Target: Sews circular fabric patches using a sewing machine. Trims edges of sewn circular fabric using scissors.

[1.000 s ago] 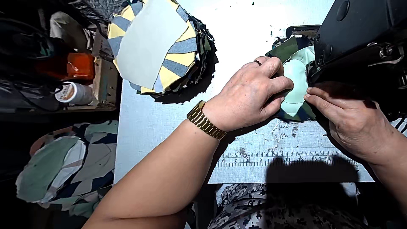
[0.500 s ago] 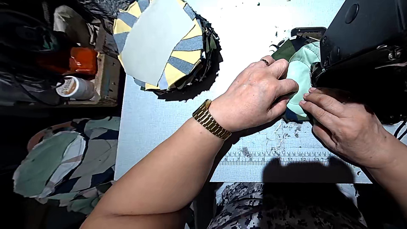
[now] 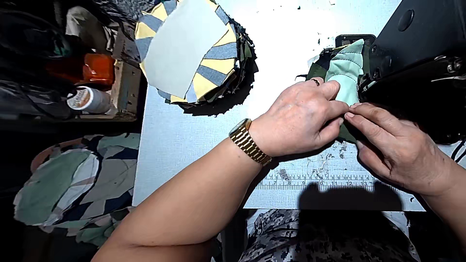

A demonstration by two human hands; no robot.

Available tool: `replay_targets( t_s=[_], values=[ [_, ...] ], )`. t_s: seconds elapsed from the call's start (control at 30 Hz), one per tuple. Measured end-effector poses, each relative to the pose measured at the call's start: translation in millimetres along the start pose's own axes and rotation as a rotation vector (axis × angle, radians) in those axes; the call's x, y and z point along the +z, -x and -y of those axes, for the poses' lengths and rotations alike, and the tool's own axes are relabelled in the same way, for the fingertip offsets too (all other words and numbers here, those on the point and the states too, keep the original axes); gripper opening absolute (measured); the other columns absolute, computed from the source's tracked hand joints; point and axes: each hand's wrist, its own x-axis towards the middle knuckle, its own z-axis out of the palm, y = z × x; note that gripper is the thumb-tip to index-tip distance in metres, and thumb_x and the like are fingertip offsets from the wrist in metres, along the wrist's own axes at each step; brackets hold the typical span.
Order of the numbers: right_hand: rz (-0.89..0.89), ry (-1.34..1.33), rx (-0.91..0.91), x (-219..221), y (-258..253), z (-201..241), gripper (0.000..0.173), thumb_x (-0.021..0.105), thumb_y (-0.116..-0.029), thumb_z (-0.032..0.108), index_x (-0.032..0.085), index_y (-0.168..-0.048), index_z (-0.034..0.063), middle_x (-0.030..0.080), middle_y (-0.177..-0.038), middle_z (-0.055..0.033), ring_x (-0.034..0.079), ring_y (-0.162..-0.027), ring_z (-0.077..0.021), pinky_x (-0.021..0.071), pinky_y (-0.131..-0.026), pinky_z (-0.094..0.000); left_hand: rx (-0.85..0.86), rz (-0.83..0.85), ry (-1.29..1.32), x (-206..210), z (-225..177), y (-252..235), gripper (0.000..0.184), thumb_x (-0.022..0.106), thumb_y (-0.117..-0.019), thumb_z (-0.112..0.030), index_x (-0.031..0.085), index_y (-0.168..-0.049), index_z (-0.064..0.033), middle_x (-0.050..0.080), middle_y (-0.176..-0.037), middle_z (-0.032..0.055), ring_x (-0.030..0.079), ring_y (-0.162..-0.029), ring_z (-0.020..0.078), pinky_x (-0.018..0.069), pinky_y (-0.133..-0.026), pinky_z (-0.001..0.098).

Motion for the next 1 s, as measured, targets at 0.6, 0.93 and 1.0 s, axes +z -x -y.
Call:
replay_targets(
  t_s=[0.6,0.93,1.0],
  values=[
    [-0.019,0.098,0.033,-5.4,3.0,-3.5,0.025,0.054,-0.0957,0.001,0.075,-0.107,-0.0035,0.072,-0.117,-0.022,0.069,-0.113,-0.0357,0.0548,-0.097,-0.0451,-0.066,0.03,0.027,-0.6,21.8,-2.5,0.038,0.044,-0.0993,-0.015,0.071,-0.125,-0.0096,0.064,-0.123,0.0131,0.057,-0.116,0.0301,0.0471,-0.096,0.0422],
    [-0.051,0.037,0.046,-7.9,-2.4,-3.7,0.031,0.05,-0.0966,-0.002,0.072,-0.119,-0.0012,0.068,-0.125,-0.0228,0.066,-0.118,-0.0345,0.0532,-0.101,-0.0469,-0.072,0.03,0.008,0.1,22.1,-3.0,0.036,0.045,-0.0994,-0.014,0.073,-0.122,-0.0111,0.064,-0.114,0.0123,0.058,-0.11,0.0298,0.047,-0.091,0.0438],
    [-0.004,0.021,0.027,-3.0,-9.1,0.5,0.038,0.049,-0.0981,-0.003,0.066,-0.131,-0.0001,0.061,-0.138,-0.0231,0.059,-0.13,-0.034,0.0493,-0.108,-0.0457,-0.073,0.03,0.003,0.2,22.6,-3.2,0.035,0.045,-0.0999,-0.014,0.073,-0.122,-0.0115,0.064,-0.113,0.0118,0.058,-0.109,0.0295,0.0467,-0.091,0.0433]
  ],
)
